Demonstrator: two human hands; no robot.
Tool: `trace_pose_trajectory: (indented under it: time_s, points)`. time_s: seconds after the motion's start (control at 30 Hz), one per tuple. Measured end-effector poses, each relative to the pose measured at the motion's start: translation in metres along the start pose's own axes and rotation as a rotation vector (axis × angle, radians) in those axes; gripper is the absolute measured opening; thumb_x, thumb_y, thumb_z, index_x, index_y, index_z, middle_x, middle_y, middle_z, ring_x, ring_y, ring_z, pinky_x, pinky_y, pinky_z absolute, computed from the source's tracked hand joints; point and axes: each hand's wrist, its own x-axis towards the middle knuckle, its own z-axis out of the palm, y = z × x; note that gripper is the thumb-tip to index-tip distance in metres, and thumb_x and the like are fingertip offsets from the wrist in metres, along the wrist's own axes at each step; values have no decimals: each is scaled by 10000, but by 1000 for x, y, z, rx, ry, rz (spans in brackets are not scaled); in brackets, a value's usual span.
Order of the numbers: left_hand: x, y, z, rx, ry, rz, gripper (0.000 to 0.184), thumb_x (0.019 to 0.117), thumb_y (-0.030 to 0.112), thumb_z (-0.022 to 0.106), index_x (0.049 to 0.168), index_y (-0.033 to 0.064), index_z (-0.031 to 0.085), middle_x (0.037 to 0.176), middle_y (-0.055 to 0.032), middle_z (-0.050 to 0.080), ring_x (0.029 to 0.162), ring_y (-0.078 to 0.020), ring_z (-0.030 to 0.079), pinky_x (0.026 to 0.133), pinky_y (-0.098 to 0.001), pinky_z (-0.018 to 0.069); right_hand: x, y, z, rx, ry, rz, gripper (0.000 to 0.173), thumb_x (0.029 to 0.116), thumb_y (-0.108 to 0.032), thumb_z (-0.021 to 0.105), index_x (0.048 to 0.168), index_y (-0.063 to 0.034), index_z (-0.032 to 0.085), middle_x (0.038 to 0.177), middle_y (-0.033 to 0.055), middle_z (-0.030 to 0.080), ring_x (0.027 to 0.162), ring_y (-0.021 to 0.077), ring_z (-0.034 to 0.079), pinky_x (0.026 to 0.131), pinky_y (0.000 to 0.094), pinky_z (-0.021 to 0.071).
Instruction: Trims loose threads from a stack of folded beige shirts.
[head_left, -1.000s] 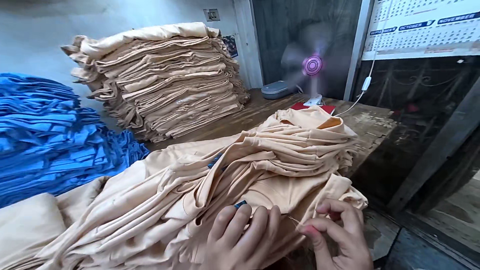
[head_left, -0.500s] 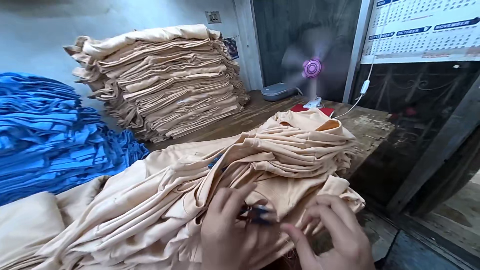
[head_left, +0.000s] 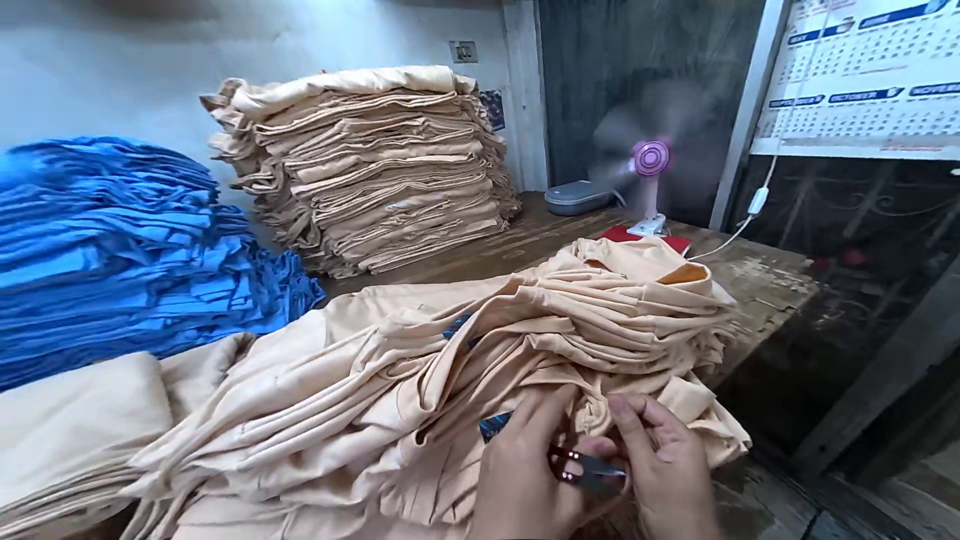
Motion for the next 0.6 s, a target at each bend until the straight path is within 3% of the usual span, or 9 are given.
trace_pose_trajectory:
  time_s: [0.07,0.17,0.23,0.3,0.33,0.4,0.47,0.53,0.6]
  points:
    - [1,-3,8,13,112,115,230,913,326,717,1073,181,798,913,23,704,724,-42,659,606,-237,580,-3,-1,-5,-8,-52,-37,100,1002,-2,601,964,33,687,851,56,734,690,121,733,639,284,659]
    - [-10,-6,8,123,268,301,140,910,260,759,1012,177,807,922,12,756,782,-85,676,695,-249,552,-5,5,-17,34,-187,-140,79,957,60,628,1013,24,671,1058,90,718,866,145,737,743,301,661]
    - [-22,-2,0,197,288,348,117,926,241,754,984,143,782,891,-7,749,756,-120,653,697,-262,523,-9,10,-21,17,-259,-231,325,889,80,702,1183,-3,592,1148,88,685,911,157,734,768,319,663]
    - [-33,5,-9,252,270,375,123,944,229,729,978,114,755,855,-32,726,715,-148,618,675,-275,489,-11,14,-21,-111,-308,-336,603,870,-29,779,1388,-30,470,1213,76,649,958,136,716,804,316,651]
    - [-36,8,-12,256,248,381,125,951,220,721,974,100,749,850,-48,724,711,-160,621,673,-283,490,-12,15,-20,-197,-312,-394,655,874,-114,806,1429,-6,475,1219,99,632,980,130,696,823,305,637]
    - [-38,11,-16,221,197,368,121,963,208,702,964,92,738,868,-63,729,752,-159,654,696,-279,515,-13,19,-13,-365,-244,-524,520,906,-264,796,1336,-16,641,1172,118,616,975,79,655,812,213,603]
    - [-35,11,-19,135,142,284,127,964,238,715,951,114,740,881,-31,734,817,-117,688,741,-259,560,-16,25,-6,-433,-93,-637,213,928,-246,776,1080,-97,786,1051,72,643,899,36,648,770,150,580]
    - [-26,8,-28,45,103,165,145,904,225,768,977,100,752,869,-22,718,827,-107,674,759,-279,568,-19,27,-8,-452,15,-699,70,927,-200,765,979,-162,791,987,3,645,903,33,629,801,161,553]
    - [-15,2,-39,30,83,102,343,828,279,827,1107,97,744,933,-40,695,864,-124,647,773,-300,555,-23,22,-14,-434,63,-686,59,930,-239,772,961,-188,768,977,-51,627,916,0,616,821,136,537]
